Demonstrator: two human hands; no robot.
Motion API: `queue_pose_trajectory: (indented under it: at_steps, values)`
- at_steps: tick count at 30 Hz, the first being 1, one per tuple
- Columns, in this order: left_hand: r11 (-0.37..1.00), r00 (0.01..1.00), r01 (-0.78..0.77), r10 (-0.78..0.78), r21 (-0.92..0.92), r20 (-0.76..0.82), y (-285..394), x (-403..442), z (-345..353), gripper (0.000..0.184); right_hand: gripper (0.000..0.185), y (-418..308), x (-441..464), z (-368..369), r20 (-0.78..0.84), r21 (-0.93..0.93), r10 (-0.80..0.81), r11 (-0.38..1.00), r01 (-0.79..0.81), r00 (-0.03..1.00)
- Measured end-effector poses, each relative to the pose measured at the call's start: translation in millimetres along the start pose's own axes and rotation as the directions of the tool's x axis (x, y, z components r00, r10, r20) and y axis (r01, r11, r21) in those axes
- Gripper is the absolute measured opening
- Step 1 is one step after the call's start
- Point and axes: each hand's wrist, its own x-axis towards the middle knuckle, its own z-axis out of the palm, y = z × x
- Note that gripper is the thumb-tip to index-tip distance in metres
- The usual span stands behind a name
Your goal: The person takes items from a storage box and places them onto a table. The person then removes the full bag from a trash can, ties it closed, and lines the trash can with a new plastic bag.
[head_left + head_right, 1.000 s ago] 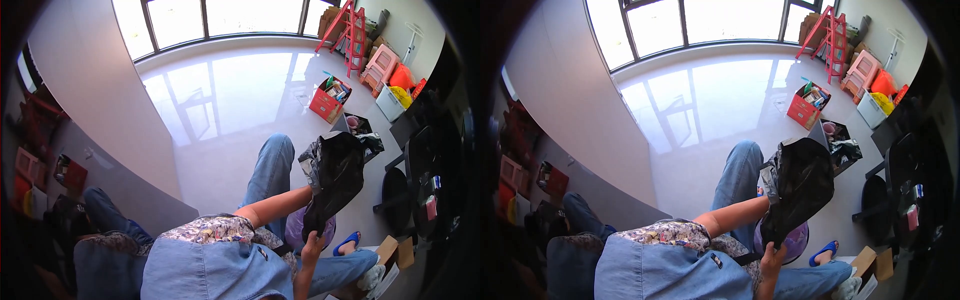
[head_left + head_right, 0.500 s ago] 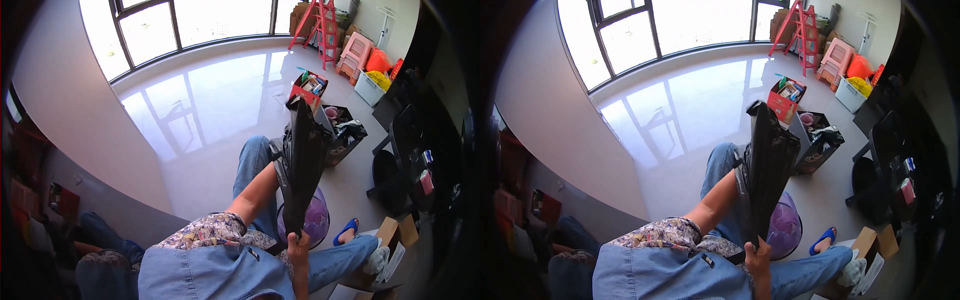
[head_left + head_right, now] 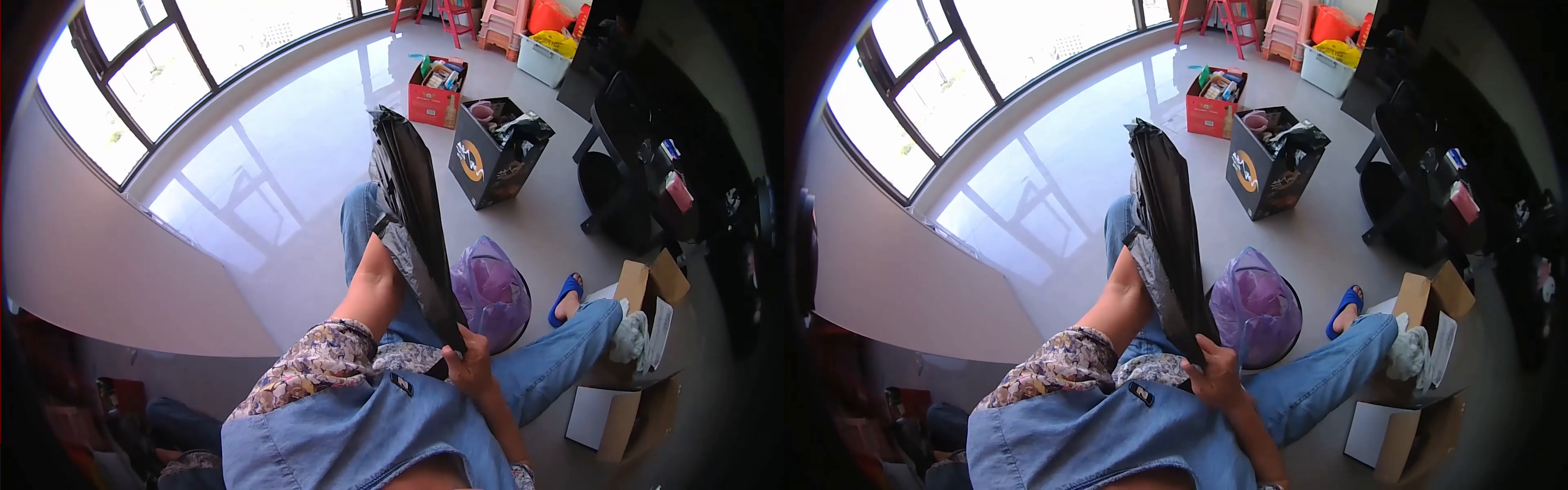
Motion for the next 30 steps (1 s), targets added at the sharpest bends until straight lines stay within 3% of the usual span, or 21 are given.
queue_pose_trajectory:
  at_steps: [1, 2, 4, 5, 6, 7, 8, 9, 10, 11, 15, 20, 21, 23, 24, 26, 30]
  values:
    - [1.0, 1.0, -0.005, 0.005, -0.021, -0.002, -5, 8, -5, 0.043, 0.02, 3, -3, 2, 0.029, -0.021, -0.092, 0.995, 0.093, 0.995]
    - [0.999, 1.0, -0.009, 0.009, -0.042, -0.004, -9, 15, -11, 0.043, 0.02, -4, -3, 1, 0.019, -0.024, -0.081, 0.996, 0.081, 0.997]
    - [0.996, 1.0, -0.01, 0.009, -0.083, -0.013, -19, 21, -21, 0.042, 0.024, -26, 1, -3, -0.017, 0.14, -0.065, 0.988, 0.066, 0.998]
    - [0.994, 1.0, -0.005, 0.004, -0.105, -0.019, -25, 20, -24, 0.042, 0.025, -28, 0, 2, -0.203, 0.158, -0.15, 0.97, 0.184, 0.968]
    - [0.992, 1.0, 0.002, -0.005, -0.127, -0.024, -31, 15, -25, 0.042, 0.025, -11, -11, 2, -0.214, 0.16, -0.128, 0.973, 0.164, 0.968]
    - [0.989, 1.0, 0.012, -0.016, -0.148, -0.027, -36, 7, -26, 0.042, 0.028, 22, -26, 2, -0.293, -0.324, -0.241, 0.935, 0.141, 0.925]
    - [0.986, 0.999, 0.016, -0.021, -0.167, -0.028, -34, 1, -23, 0.042, 0.036, 43, -38, 4, -0.297, -0.731, -0.375, 0.681, 0.044, 0.878]
    - [0.983, 0.999, 0.013, -0.019, -0.183, -0.028, -39, -5, -26, 0.042, 0.04, 51, -39, 6, -0.466, -0.315, -0.014, 0.937, -0.151, 0.884]
    - [0.981, 0.999, 0.005, -0.011, -0.195, -0.03, -34, -12, -29, 0.042, 0.043, 38, -21, 4, -0.443, 0.179, 0.37, 0.929, -0.324, 0.817]
    - [0.979, 0.999, -0.005, -0.003, -0.204, -0.035, -29, -22, -33, 0.042, 0.05, 17, -6, 1, -0.294, 0.883, 0.546, 0.469, 0.005, 0.785]
    - [0.969, 0.998, -0.029, 0.014, -0.247, -0.059, 9, -77, -42, 0.041, 0.056, 37, -20, -8, -0.274, 0.865, 0.583, 0.498, -0.07, 0.765]
    - [0.932, 0.997, -0.031, 0.004, -0.361, -0.073, 8, -111, -42, 0.041, 0.05, 47, -11, -28, -0.37, 0.829, 0.567, 0.559, -0.013, 0.736]
    - [0.923, 0.997, -0.034, 0.005, -0.383, -0.078, 30, -157, -27, 0.041, 0.048, 53, -7, -33, -0.368, 0.83, 0.57, 0.558, -0.017, 0.734]
    - [0.907, 0.996, -0.048, 0.014, -0.417, -0.085, 34, -170, -18, 0.041, 0.045, 65, 6, -39, -0.437, 0.795, 0.586, 0.607, -0.013, 0.682]
    - [0.901, 0.996, -0.052, 0.015, -0.431, -0.089, -49, -50, 0, 0.041, 0.045, 75, 10, -42, -0.451, 0.786, 0.598, 0.618, -0.024, 0.662]
    - [0.889, 0.994, -0.067, 0.021, -0.453, -0.107, -88, -32, 69, 0.04, 0.041, 88, 20, -50, -0.437, 0.814, 0.615, 0.58, -0.002, 0.657]
    - [0.869, 0.987, -0.116, 0.048, -0.482, -0.15, -101, -16, 85, 0.04, 0.037, 98, 32, -60, -0.523, 0.717, 0.556, 0.697, -0.02, 0.647]
